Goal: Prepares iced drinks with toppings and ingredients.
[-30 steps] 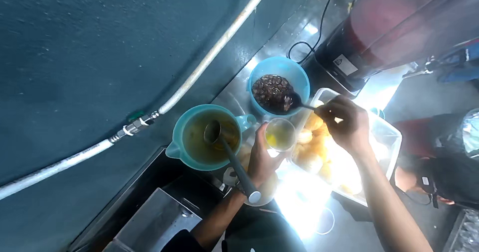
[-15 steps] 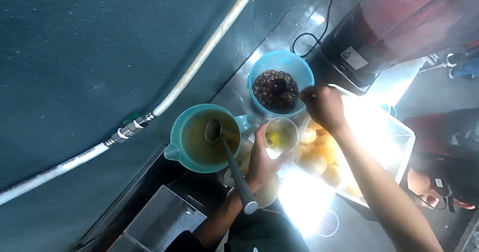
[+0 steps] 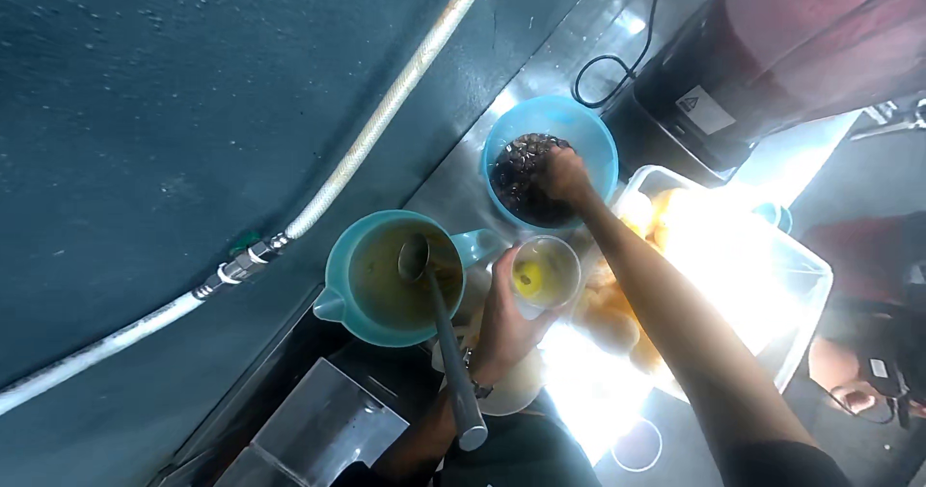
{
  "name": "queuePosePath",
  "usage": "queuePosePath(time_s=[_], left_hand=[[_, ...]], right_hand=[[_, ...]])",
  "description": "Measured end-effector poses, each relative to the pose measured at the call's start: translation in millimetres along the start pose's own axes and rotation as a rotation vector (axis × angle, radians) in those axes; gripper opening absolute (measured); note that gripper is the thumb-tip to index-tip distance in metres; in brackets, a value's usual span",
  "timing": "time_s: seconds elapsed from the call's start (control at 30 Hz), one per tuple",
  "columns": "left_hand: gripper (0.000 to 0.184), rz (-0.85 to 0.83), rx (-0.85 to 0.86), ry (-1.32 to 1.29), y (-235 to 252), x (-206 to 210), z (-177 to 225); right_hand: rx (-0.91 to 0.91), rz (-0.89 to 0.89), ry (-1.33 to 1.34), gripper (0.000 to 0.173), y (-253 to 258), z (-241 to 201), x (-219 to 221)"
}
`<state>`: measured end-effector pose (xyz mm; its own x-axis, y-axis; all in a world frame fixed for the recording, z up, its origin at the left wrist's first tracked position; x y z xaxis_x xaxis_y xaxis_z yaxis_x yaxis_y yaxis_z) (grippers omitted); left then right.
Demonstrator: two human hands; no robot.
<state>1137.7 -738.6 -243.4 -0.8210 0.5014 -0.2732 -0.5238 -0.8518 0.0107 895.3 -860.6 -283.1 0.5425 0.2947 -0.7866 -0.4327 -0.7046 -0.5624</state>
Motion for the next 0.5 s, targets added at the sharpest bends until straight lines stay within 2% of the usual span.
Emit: queuePosePath(time_s=[0.17,0.3,0.5], left_hand=[[0.102,0.003,-0.012,0.009,-1,1,0],[0.101,-0.002,-0.013,0.016,-1,1,1],[0.099,0.007,-0.033,0.032,1,0,-1]], right_hand=[[0.021,0.003,0.006,0.035,0,-2,1],[-0.009,-0.005,0.062,0.041,3,5,2],[-0.208,-0.02,0.356,0.019,-7,30,-15]])
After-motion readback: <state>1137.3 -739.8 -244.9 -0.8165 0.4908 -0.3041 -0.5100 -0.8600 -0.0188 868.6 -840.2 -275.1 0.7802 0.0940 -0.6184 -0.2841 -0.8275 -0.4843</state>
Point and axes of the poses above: each hand's wrist, its own y-axis towards the middle knuckle, its own x-axis out of the palm, z = x × y, the point moved 1 cm from there along y, towards the middle knuckle, and after that the axes turned 2 degrees about -y, right-handed, at the moved point
